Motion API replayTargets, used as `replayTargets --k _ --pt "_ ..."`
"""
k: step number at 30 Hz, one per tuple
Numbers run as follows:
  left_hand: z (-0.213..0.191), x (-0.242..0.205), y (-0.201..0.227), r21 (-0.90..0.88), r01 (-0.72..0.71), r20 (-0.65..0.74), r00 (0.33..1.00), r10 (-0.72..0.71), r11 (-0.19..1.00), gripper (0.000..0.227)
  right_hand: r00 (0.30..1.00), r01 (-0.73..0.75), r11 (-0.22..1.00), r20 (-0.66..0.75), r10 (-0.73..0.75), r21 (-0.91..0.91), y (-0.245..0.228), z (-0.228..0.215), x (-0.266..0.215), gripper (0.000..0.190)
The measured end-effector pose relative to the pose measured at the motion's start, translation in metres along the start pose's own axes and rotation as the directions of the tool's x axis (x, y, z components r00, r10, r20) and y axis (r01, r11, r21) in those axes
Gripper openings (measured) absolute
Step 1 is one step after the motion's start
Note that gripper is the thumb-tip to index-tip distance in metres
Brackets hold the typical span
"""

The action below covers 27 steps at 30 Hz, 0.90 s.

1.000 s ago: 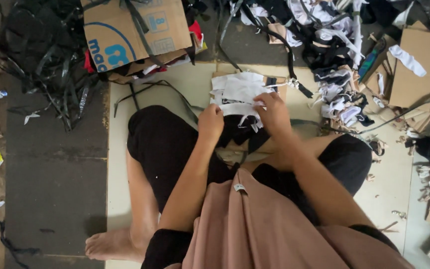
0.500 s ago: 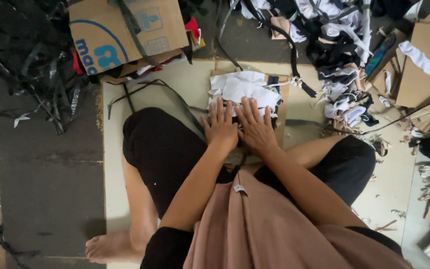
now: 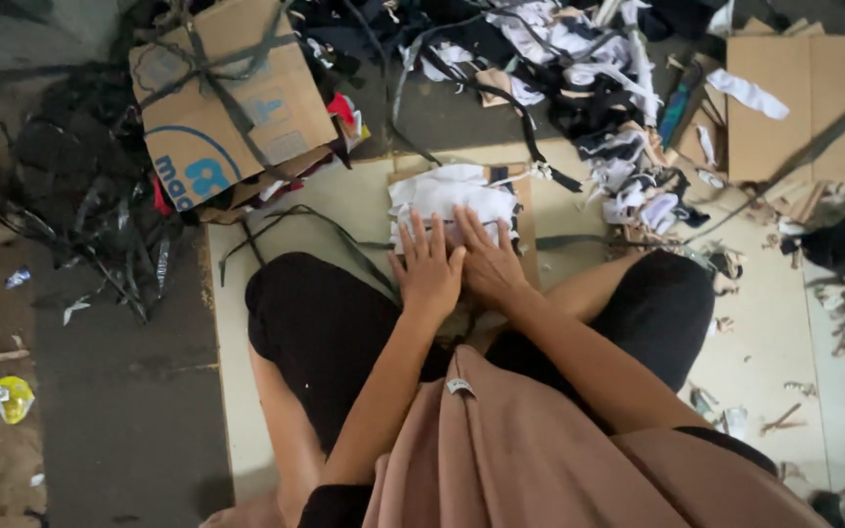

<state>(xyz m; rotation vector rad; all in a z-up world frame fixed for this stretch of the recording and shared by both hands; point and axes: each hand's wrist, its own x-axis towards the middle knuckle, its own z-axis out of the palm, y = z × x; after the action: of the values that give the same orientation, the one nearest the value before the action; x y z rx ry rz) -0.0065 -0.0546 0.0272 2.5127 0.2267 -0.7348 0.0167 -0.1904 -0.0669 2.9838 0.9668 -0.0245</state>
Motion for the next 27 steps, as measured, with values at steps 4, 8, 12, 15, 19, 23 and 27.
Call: replayTargets --k 4,8,12,15,19,23,27 --pt "0.021 0.013 0.004 0.039 -0.08 -0.161 0.983 0.085 0.996 0.071 0.999 -0.049 0.997 0.016 0.048 0.054 0.007 -0.037 -0.003 0.068" --pt "0.025 0.005 0.025 -0.065 -0.189 -0.275 0.947 0.165 0.98 0.067 0.986 -0.128 0.992 -0.106 0.128 0.011 0.029 -0.039 -0.003 0.057" --pt "0.037 0.021 0.035 0.013 -0.221 -0.259 0.941 0.216 0.975 0.072 0.832 -0.183 0.978 -0.546 0.097 -0.104 0.119 0.003 0.023 0.031" --pt "0.035 0.024 0.045 0.045 -0.277 -0.353 0.894 0.274 0.96 0.071 0.794 -0.235 0.972 -0.576 0.193 0.001 0.197 0.009 0.042 0.019" --pt "0.024 0.025 0.05 -0.058 -0.316 -0.332 0.901 0.28 0.947 0.072 0.773 -0.395 0.918 -0.531 0.347 0.025 0.261 0.009 0.076 0.019" --pt "0.024 0.026 0.038 -0.171 -0.316 -0.325 0.912 0.25 0.933 0.07 0.773 -0.528 0.833 -0.313 0.551 0.163 0.267 -0.018 0.103 0.05" --pt "0.025 0.035 0.023 -0.189 -0.343 -0.4 0.882 0.247 0.92 0.07 0.791 -0.554 0.833 -0.31 0.527 0.004 0.307 0.012 0.129 0.021"
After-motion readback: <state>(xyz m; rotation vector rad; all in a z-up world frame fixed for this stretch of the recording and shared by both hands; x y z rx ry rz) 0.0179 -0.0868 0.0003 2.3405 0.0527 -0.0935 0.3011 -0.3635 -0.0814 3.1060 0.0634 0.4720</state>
